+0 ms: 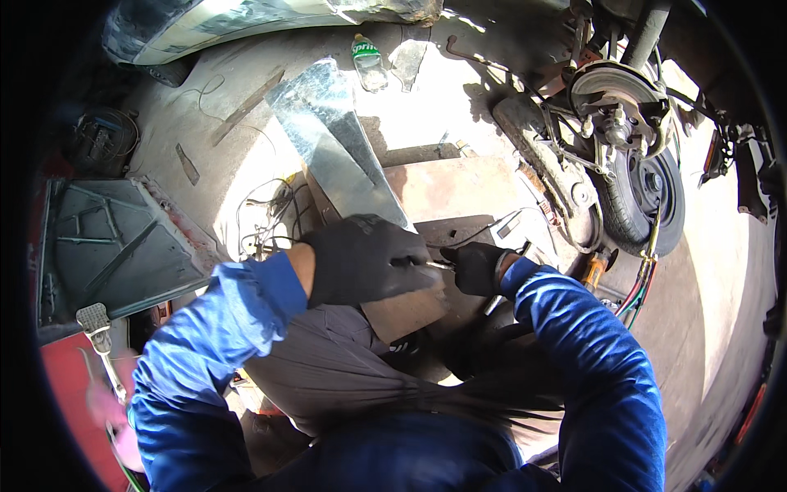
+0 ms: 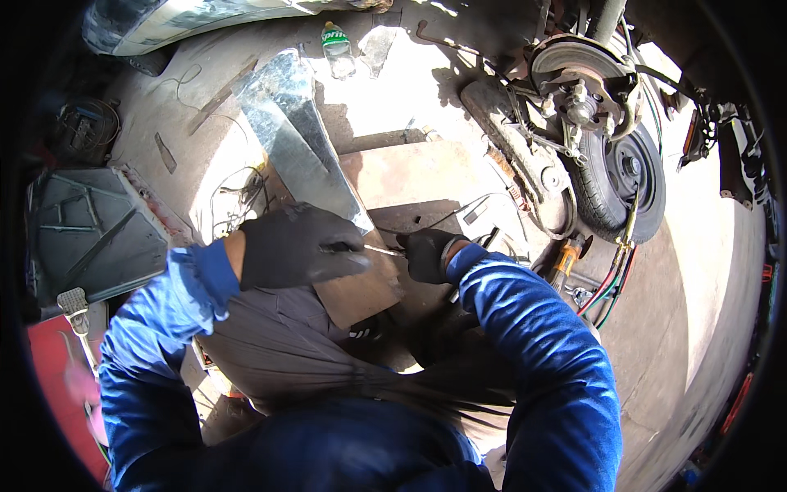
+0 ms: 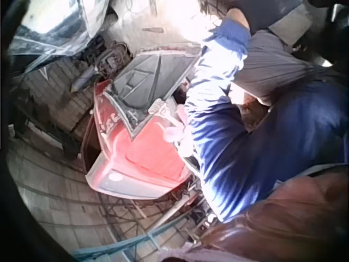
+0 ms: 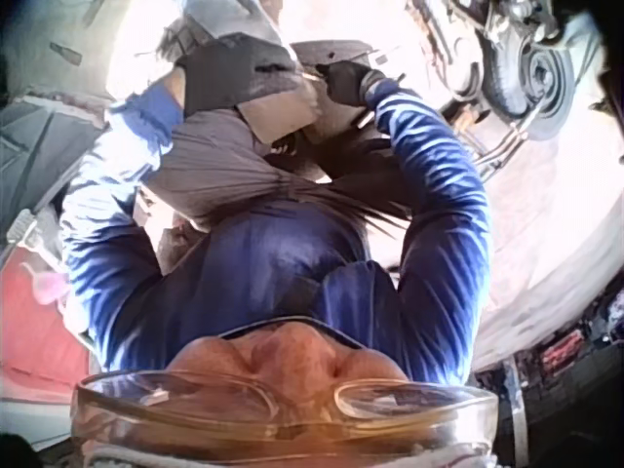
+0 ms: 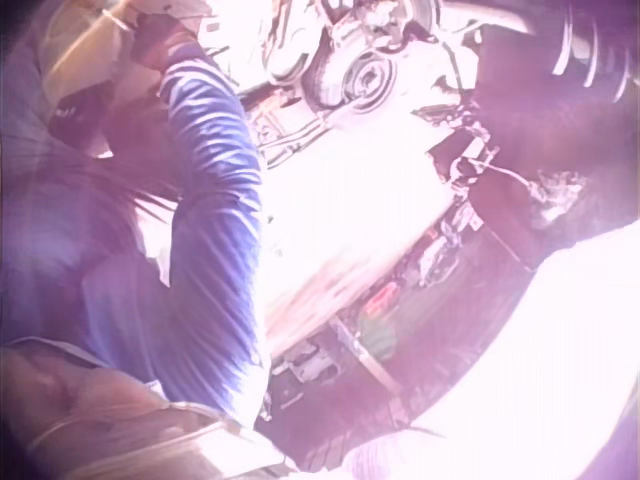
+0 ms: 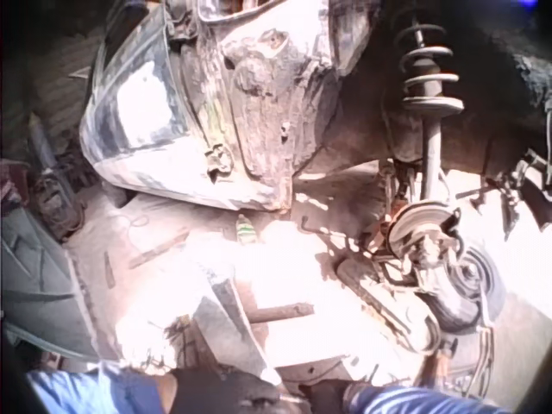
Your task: The person sits on the floor and uses a hammer and metal file to shape a sheet of metal resting on a wooden block. They repeatedly strike and file the metal to refine its edges and surface.
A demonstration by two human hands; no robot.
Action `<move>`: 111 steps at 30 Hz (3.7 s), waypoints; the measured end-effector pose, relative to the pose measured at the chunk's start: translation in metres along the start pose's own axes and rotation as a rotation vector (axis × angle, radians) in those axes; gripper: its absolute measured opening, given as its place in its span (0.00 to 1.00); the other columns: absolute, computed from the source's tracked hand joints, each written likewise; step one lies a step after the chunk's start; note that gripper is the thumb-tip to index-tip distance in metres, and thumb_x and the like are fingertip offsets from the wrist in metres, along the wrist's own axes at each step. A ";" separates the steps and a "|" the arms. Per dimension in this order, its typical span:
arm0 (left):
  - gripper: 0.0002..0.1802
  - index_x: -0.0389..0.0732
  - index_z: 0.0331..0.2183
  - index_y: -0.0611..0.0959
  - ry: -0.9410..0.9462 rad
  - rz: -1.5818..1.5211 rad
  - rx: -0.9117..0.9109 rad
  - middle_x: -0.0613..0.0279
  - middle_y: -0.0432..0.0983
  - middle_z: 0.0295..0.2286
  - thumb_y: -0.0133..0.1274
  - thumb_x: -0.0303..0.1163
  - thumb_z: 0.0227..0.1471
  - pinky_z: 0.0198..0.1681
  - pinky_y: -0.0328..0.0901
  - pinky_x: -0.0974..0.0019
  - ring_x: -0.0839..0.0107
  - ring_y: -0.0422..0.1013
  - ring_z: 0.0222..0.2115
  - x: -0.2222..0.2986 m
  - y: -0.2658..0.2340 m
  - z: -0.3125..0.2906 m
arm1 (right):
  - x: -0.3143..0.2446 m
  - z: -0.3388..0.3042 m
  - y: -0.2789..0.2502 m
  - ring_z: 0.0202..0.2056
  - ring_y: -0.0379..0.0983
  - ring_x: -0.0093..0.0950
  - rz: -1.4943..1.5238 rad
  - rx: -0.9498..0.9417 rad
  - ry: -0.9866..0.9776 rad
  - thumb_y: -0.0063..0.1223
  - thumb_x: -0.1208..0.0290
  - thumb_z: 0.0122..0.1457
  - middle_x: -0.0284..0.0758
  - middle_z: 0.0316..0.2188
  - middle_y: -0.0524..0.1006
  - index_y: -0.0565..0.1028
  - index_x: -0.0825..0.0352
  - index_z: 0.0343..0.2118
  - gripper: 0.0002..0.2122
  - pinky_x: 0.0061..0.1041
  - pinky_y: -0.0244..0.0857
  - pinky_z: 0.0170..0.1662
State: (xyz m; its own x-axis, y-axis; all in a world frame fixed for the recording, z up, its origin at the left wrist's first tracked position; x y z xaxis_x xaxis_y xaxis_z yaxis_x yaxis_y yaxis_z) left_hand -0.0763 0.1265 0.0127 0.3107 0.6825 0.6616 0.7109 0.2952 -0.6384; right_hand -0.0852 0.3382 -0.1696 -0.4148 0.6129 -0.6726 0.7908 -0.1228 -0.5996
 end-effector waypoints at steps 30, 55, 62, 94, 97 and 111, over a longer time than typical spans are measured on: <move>0.35 0.58 0.70 0.72 0.171 -1.535 0.192 0.52 0.67 0.69 0.58 0.39 0.64 0.70 0.60 0.42 0.48 0.66 0.68 0.065 0.245 0.106 | -0.033 -0.006 -0.010 0.47 0.85 0.54 -0.004 -0.189 0.232 0.55 0.50 0.69 0.61 0.50 0.83 0.50 0.69 0.80 0.44 0.46 0.76 0.55; 0.17 0.44 0.46 0.86 -0.164 -2.030 0.485 0.66 0.82 0.41 0.58 0.47 0.70 0.52 0.75 0.57 0.72 0.77 0.44 0.016 0.326 0.172 | 0.084 -0.156 0.047 0.44 0.82 0.38 0.576 0.119 0.352 0.56 0.65 0.73 0.46 0.43 0.85 0.81 0.66 0.55 0.14 0.38 0.76 0.52; 0.14 0.47 0.43 0.87 -0.253 -2.003 0.528 0.69 0.80 0.38 0.62 0.46 0.68 0.53 0.69 0.63 0.75 0.74 0.42 0.000 0.342 0.180 | 0.039 -0.145 0.014 0.39 0.83 0.52 -0.172 0.199 0.105 0.57 0.65 0.67 0.48 0.35 0.85 0.83 0.63 0.43 0.09 0.50 0.76 0.45; 0.14 0.47 0.41 0.85 -0.198 -1.917 0.522 0.72 0.81 0.38 0.63 0.48 0.68 0.53 0.69 0.65 0.79 0.75 0.43 0.009 0.312 0.165 | 0.026 -0.136 0.004 0.41 0.82 0.51 -0.182 0.181 0.219 0.59 0.66 0.58 0.44 0.35 0.84 0.82 0.61 0.38 0.08 0.47 0.77 0.45; 0.14 0.47 0.41 0.84 -0.205 -1.948 0.517 0.72 0.80 0.37 0.63 0.48 0.69 0.54 0.69 0.65 0.79 0.75 0.43 0.008 0.312 0.164 | 0.021 -0.135 0.004 0.41 0.83 0.50 -0.396 0.090 0.224 0.60 0.63 0.62 0.44 0.37 0.85 0.82 0.62 0.39 0.09 0.46 0.77 0.45; 0.16 0.46 0.39 0.84 -0.191 -1.836 0.546 0.72 0.78 0.37 0.63 0.48 0.69 0.55 0.68 0.65 0.79 0.74 0.41 0.006 0.311 0.163 | 0.035 -0.136 0.003 0.43 0.84 0.50 -0.434 0.061 0.372 0.62 0.59 0.63 0.43 0.37 0.86 0.85 0.61 0.42 0.12 0.47 0.77 0.47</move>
State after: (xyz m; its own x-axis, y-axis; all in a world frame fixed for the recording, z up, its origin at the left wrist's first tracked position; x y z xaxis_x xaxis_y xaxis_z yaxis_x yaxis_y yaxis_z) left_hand 0.0435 0.3317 -0.2455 -0.5659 -0.6191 0.5445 -0.2187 0.7495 0.6249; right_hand -0.0361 0.4653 -0.1363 -0.5006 0.8491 -0.1685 0.5516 0.1629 -0.8180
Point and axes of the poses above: each hand's wrist, its own z-axis towards the middle knuckle, its own y-axis out of the palm, x = y × z, the point moved 5 cm from there along z, towards the middle knuckle
